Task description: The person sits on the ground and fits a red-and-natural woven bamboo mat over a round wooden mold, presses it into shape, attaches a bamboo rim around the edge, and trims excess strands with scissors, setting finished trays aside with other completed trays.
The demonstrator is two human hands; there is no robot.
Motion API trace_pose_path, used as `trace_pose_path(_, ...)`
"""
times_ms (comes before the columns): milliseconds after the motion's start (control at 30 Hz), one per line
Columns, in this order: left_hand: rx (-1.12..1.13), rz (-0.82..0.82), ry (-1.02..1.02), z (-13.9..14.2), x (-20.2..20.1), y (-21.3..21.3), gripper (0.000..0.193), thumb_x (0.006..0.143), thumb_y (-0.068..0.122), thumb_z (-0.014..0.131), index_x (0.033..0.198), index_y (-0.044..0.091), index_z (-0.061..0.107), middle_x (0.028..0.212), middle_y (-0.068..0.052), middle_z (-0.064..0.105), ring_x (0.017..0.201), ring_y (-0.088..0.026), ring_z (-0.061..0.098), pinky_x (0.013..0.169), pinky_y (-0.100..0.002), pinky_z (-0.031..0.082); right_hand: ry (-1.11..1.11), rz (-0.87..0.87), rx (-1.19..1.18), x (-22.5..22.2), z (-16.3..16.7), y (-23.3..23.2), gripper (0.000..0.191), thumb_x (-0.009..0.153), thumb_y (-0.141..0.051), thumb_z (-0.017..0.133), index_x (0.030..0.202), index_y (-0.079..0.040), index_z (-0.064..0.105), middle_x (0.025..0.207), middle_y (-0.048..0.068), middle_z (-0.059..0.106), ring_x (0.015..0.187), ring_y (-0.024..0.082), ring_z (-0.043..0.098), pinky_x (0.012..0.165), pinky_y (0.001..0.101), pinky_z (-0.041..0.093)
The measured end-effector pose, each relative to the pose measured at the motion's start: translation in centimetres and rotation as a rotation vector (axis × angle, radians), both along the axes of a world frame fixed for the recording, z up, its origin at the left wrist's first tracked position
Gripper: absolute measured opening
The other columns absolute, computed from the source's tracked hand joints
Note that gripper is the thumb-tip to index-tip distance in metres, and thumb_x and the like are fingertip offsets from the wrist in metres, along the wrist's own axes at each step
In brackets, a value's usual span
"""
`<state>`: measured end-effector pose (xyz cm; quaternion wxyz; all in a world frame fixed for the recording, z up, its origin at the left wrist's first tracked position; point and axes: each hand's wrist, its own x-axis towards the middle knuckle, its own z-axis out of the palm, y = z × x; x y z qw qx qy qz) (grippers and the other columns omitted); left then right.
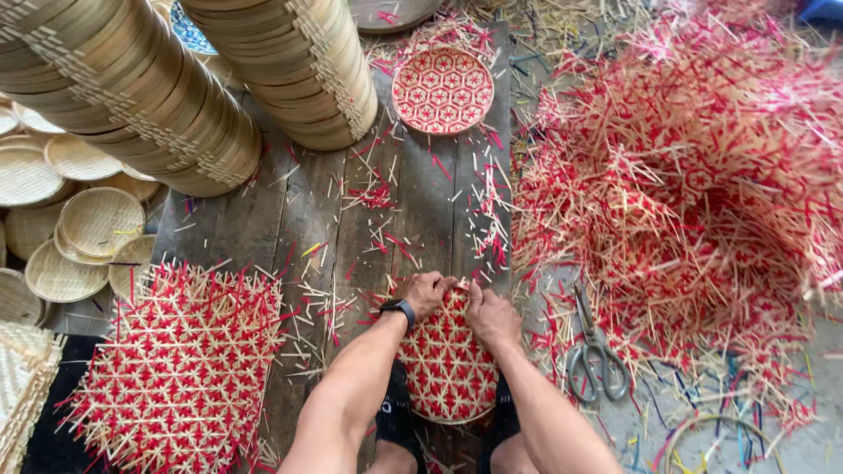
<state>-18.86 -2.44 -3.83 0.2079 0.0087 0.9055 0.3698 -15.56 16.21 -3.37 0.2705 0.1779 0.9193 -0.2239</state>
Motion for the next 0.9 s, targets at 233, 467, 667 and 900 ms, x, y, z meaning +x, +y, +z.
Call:
trace_pose_path(233, 0.011, -0.027, -0.120, -1.5, -1.9, 1.2, 0.054, 0.096, 0.056, 0.056, 0.095, 0.005, 0.074, 0.093, -0.018, 0.073, 0.087, -0.034, 0.070, 0.079, -0.047, 0.054, -0.047, -0.096, -0.131, -0.9, -1.7, 0.6, 0.073, 0.100, -0.067, 0.034, 0.119, -0.009, 0.075, 0.123, 0.027, 0.070, 0.120, 0.043, 0.064, 0.105, 0.0497, 0.048)
trace_pose_path(467, -0.114, 0.403, 0.550, 2.7, 5.3, -1.0, 0.061, 0.104, 0.056, 0.036, 0.104, 0.009, 0.075, 0.104, -0.022, 0.072, 0.098, -0.042, 0.068, 0.083, -0.054, 0.053, 0.653, -0.133, -0.300, 2.8, -2.8, 5.3, 0.035, 0.101, -0.035, 0.056, 0.102, -0.002, 0.069, 0.102, 0.021, 0.067, 0.099, 0.037, 0.065, 0.090, 0.0483, 0.051)
trace_pose_path(667, -0.186, 0.406, 0.051, 0.1, 5.7, -2.1, 0.081, 0.107, 0.065, 0.030, 0.092, 0.002, 0.077, 0.092, -0.029, 0.072, 0.096, -0.046, 0.070, 0.086, -0.055, 0.053, 0.507, 0.150, 0.091, 4.1, 6.9, 19.6, 0.036, 0.096, -0.035, 0.066, 0.088, -0.001, 0.076, 0.095, 0.030, 0.066, 0.094, 0.043, 0.065, 0.091, 0.0511, 0.052)
trace_pose_path(900, 0.188, 0.338, -0.087, 3.1, 7.4, -2.6, 0.074, 0.056, 0.078, 0.081, 0.072, 0.005, 0.078, 0.070, -0.012, 0.075, 0.062, -0.022, 0.071, 0.059, -0.040, 0.058, 0.427, 0.333, 0.422, 11.6, 27.1, 28.9, 0.039, 0.101, -0.041, 0.058, 0.108, -0.008, 0.077, 0.116, 0.022, 0.071, 0.108, 0.041, 0.067, 0.091, 0.0535, 0.053)
